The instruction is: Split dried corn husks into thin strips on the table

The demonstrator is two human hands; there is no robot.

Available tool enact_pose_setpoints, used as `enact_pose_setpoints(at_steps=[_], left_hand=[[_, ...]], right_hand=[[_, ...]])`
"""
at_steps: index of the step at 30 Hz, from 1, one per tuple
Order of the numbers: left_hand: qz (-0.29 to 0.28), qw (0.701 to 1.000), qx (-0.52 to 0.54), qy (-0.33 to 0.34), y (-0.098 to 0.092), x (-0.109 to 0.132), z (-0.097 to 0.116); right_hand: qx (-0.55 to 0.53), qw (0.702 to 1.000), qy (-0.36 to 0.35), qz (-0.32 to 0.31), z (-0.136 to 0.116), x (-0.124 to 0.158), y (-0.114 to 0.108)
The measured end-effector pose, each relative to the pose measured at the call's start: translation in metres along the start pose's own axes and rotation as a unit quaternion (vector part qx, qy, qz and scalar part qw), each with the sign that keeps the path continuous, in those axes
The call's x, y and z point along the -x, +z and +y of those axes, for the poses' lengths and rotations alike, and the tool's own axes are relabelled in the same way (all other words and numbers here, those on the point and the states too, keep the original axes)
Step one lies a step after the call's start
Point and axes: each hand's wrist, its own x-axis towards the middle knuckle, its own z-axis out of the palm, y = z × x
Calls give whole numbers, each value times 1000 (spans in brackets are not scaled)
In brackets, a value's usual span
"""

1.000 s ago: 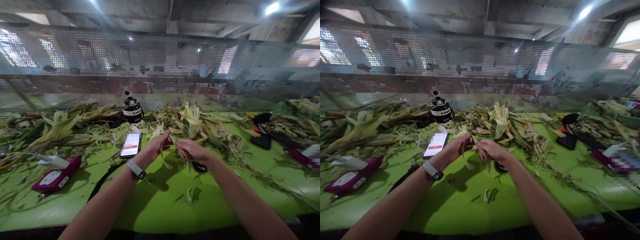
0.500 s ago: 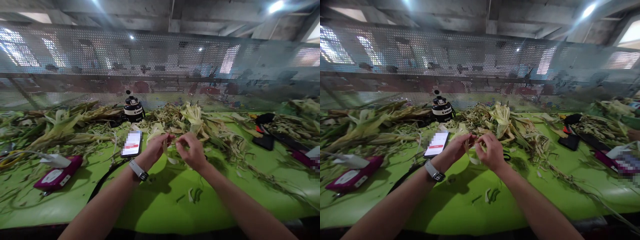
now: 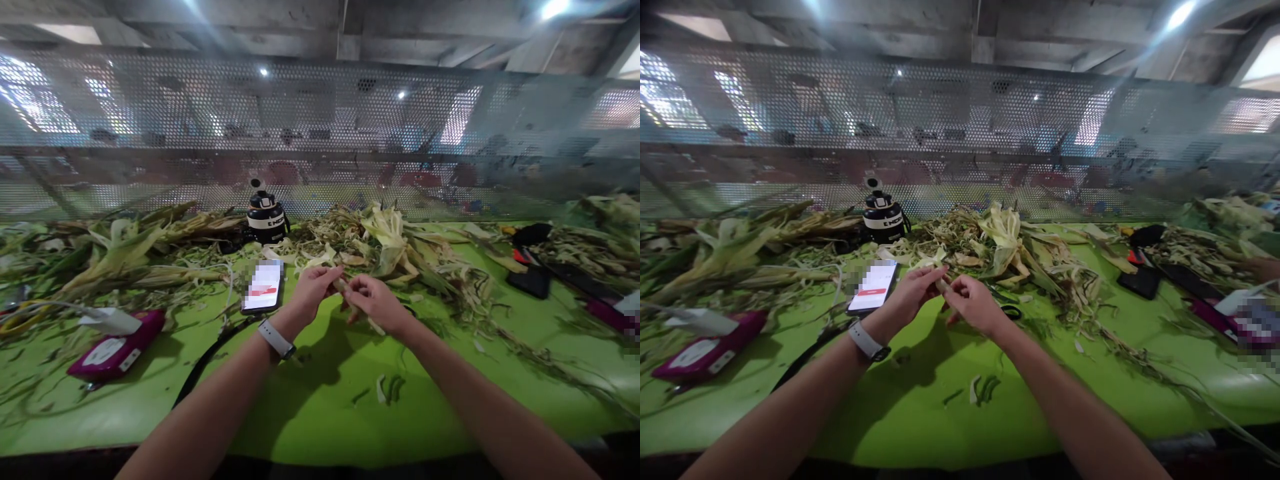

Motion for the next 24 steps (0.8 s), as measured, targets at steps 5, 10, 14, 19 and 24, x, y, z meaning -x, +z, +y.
enact_pose_setpoints(at_steps=[5, 10, 14, 19, 24], left_hand=[[-17, 999, -37, -6, 4, 5, 4], [-38, 996, -79, 14, 4, 8, 5], [-59, 993, -92, 38, 4, 11, 5], [-38, 961, -235, 140, 5, 14, 6], [-45, 890, -382, 244, 4, 15, 2]], right_hand=[[21, 999, -48, 1, -4, 0, -6], [15, 997, -67, -28, -9, 0, -11], [-1, 999, -51, -12, -7, -5, -15], [-14, 999, -37, 31, -4, -9, -16], [-15, 995, -13, 96, -5, -8, -16]])
